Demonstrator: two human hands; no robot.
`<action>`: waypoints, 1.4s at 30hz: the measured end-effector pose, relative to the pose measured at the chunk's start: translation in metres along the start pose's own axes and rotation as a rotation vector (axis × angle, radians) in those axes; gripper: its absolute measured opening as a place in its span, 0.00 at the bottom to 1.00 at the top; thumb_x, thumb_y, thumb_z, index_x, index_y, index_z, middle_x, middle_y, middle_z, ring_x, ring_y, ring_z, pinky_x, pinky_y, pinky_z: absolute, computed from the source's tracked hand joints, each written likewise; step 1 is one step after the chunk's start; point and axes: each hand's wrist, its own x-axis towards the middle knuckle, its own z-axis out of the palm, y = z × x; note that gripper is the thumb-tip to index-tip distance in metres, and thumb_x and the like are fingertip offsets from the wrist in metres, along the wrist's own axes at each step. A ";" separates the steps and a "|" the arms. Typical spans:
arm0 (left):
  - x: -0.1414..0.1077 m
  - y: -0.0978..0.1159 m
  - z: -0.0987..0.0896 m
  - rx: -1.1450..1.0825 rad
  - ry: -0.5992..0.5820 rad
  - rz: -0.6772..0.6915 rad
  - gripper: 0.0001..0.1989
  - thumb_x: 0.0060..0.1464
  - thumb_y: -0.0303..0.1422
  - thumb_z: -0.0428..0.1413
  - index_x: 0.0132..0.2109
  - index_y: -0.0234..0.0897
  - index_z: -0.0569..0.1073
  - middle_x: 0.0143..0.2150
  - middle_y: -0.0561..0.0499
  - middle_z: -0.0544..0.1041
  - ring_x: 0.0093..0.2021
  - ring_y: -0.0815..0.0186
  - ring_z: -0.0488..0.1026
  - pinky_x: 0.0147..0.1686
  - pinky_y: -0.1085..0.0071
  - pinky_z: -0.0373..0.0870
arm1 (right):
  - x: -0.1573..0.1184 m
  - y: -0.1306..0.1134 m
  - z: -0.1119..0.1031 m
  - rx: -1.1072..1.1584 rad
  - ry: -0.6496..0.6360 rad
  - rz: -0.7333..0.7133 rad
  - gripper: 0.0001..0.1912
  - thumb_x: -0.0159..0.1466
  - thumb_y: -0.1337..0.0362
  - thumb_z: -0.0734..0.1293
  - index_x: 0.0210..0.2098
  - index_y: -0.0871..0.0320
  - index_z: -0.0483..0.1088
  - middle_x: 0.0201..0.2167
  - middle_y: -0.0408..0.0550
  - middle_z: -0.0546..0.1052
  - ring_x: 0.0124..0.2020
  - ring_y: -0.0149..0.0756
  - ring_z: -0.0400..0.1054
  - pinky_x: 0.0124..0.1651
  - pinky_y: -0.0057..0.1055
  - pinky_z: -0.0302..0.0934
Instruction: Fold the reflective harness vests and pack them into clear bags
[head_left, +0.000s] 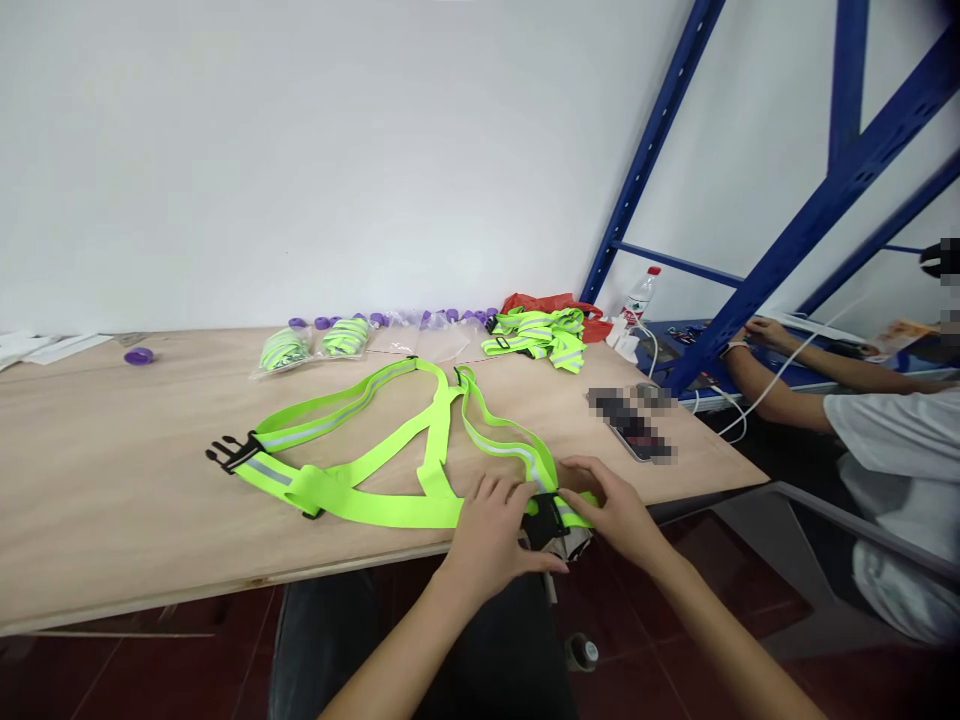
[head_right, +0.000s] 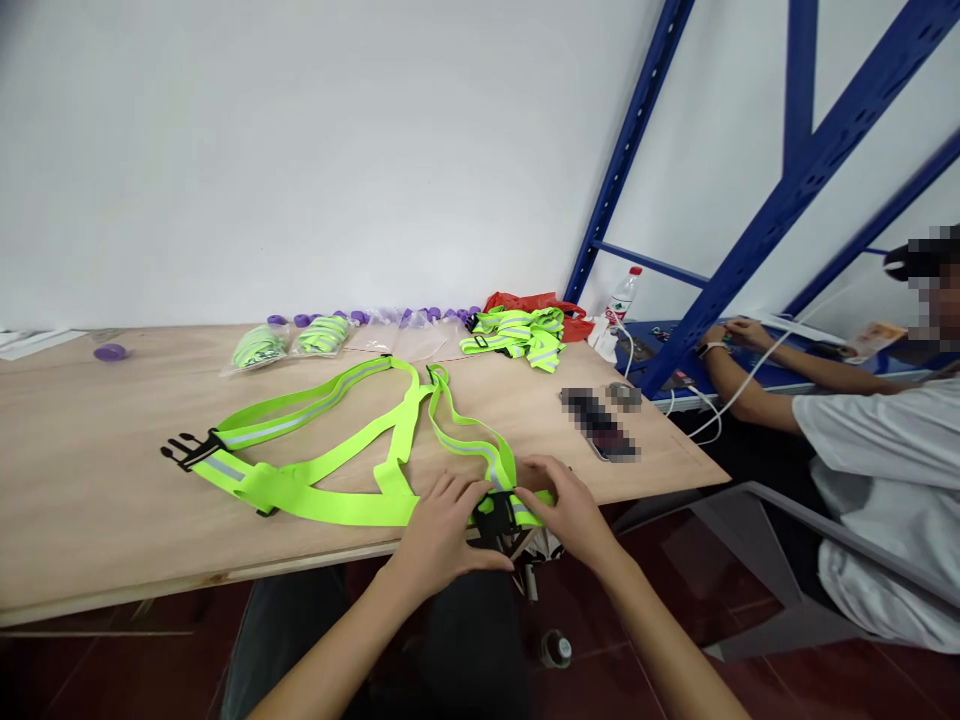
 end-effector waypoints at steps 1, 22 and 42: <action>0.001 0.002 0.002 0.041 -0.005 -0.016 0.38 0.44 0.51 0.69 0.58 0.39 0.69 0.55 0.43 0.75 0.56 0.47 0.69 0.59 0.46 0.65 | 0.000 -0.001 0.006 -0.024 0.016 -0.010 0.17 0.62 0.52 0.68 0.47 0.51 0.69 0.48 0.51 0.78 0.51 0.48 0.74 0.54 0.45 0.68; 0.027 -0.025 0.004 0.111 0.084 -0.137 0.16 0.58 0.31 0.58 0.54 0.35 0.74 0.51 0.42 0.76 0.53 0.50 0.70 0.53 0.53 0.70 | 0.064 0.004 0.006 -0.155 -0.103 -0.129 0.16 0.67 0.53 0.62 0.47 0.54 0.72 0.45 0.53 0.79 0.46 0.46 0.73 0.51 0.41 0.66; 0.027 -0.043 0.006 -0.155 0.230 -0.170 0.17 0.52 0.27 0.60 0.51 0.36 0.74 0.49 0.42 0.77 0.53 0.53 0.73 0.55 0.55 0.71 | 0.061 0.009 -0.005 0.079 -0.172 -0.241 0.21 0.55 0.72 0.62 0.47 0.54 0.70 0.46 0.51 0.74 0.50 0.44 0.69 0.53 0.43 0.65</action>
